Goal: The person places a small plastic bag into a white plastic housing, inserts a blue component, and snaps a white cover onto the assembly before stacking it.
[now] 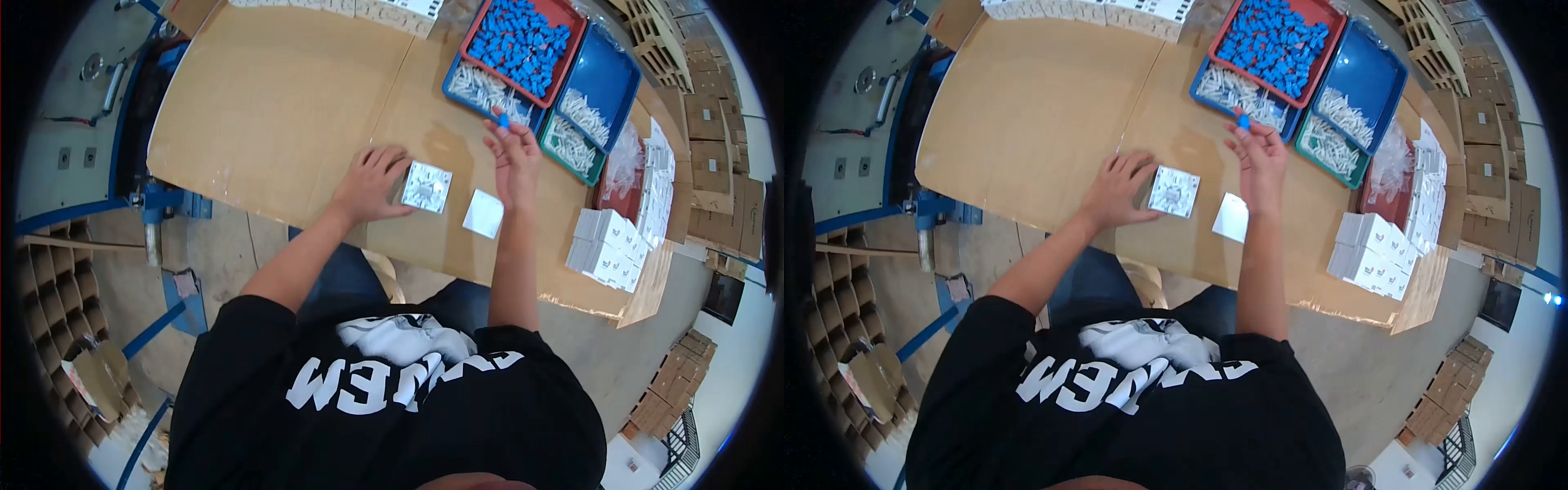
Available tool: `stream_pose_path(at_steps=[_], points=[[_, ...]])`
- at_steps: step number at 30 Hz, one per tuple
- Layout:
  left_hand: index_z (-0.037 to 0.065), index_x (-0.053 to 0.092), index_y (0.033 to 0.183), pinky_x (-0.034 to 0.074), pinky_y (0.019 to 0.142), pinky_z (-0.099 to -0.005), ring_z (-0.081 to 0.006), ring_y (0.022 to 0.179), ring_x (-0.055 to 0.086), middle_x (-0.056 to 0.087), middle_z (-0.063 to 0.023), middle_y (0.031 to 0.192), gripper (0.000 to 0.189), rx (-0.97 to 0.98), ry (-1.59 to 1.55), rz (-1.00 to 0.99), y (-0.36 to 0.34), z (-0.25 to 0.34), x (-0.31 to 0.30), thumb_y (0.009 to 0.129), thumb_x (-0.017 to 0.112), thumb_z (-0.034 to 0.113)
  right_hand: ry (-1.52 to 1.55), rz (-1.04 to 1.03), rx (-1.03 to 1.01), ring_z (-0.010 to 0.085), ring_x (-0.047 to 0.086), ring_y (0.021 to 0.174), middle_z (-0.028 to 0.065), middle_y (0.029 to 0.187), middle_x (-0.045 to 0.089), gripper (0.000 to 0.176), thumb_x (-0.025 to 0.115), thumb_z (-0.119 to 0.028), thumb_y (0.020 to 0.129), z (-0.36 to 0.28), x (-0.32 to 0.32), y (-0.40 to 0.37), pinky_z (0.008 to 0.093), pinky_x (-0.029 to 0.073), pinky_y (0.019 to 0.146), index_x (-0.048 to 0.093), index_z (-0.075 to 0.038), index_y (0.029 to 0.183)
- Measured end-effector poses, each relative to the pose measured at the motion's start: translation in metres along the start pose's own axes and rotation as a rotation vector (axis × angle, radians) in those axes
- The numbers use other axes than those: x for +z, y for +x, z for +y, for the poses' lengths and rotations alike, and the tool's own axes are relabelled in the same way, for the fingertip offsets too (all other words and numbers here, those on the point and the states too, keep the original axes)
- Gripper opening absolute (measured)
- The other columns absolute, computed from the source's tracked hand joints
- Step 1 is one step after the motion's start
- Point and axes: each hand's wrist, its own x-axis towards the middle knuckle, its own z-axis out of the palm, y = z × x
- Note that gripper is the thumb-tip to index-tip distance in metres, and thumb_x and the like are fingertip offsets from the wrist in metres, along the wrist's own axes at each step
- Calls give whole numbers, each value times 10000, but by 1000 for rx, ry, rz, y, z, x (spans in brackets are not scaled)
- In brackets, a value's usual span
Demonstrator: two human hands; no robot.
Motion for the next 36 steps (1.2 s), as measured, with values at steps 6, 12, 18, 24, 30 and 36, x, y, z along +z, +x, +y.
stream_pose_path(at_steps=[6,12,18,24,30,36], points=[[82,579,1337,340,1126,-452,-279,1337,475,533,-118,1383,812,26,11,48,-1,-1,6,750,763,613,-226,-10,118,234,726,1018,200,1209,711,152,670,-17,974,48,4,-62,318,588,871,606,-12,1112],[111,563,1372,340,1123,-457,-283,1341,474,522,-110,1402,823,10,2,43,-6,0,7,754,767,615,-652,-130,-52,232,735,979,152,1167,735,282,757,-89,920,75,14,-72,327,577,828,679,-1,1177],[99,570,1350,328,1143,-444,-258,1348,467,525,-103,1400,828,13,32,77,-8,-3,13,755,746,647,-1161,-206,-362,355,697,1038,172,1162,714,347,782,-141,865,80,31,-73,405,558,870,700,-54,1190],[107,573,1341,324,1144,-437,-252,1353,461,522,-103,1405,824,19,49,71,-9,-7,16,781,698,697,-1231,-230,-393,322,720,1035,154,1152,738,305,777,-108,877,88,38,-75,365,564,878,714,-24,1163],[110,575,1340,321,1147,-433,-250,1361,455,523,-102,1409,821,20,64,78,-10,-8,17,781,695,699,-1223,-254,-361,321,715,1066,153,1161,738,321,767,-118,887,90,38,-72,357,560,906,715,-30,1191],[110,573,1352,319,1153,-435,-255,1364,452,527,-103,1409,812,15,36,69,-10,-10,18,780,706,671,-1501,-325,-646,308,592,1298,122,1332,673,328,702,-129,913,105,28,-74,456,467,1091,720,-48,1230]])
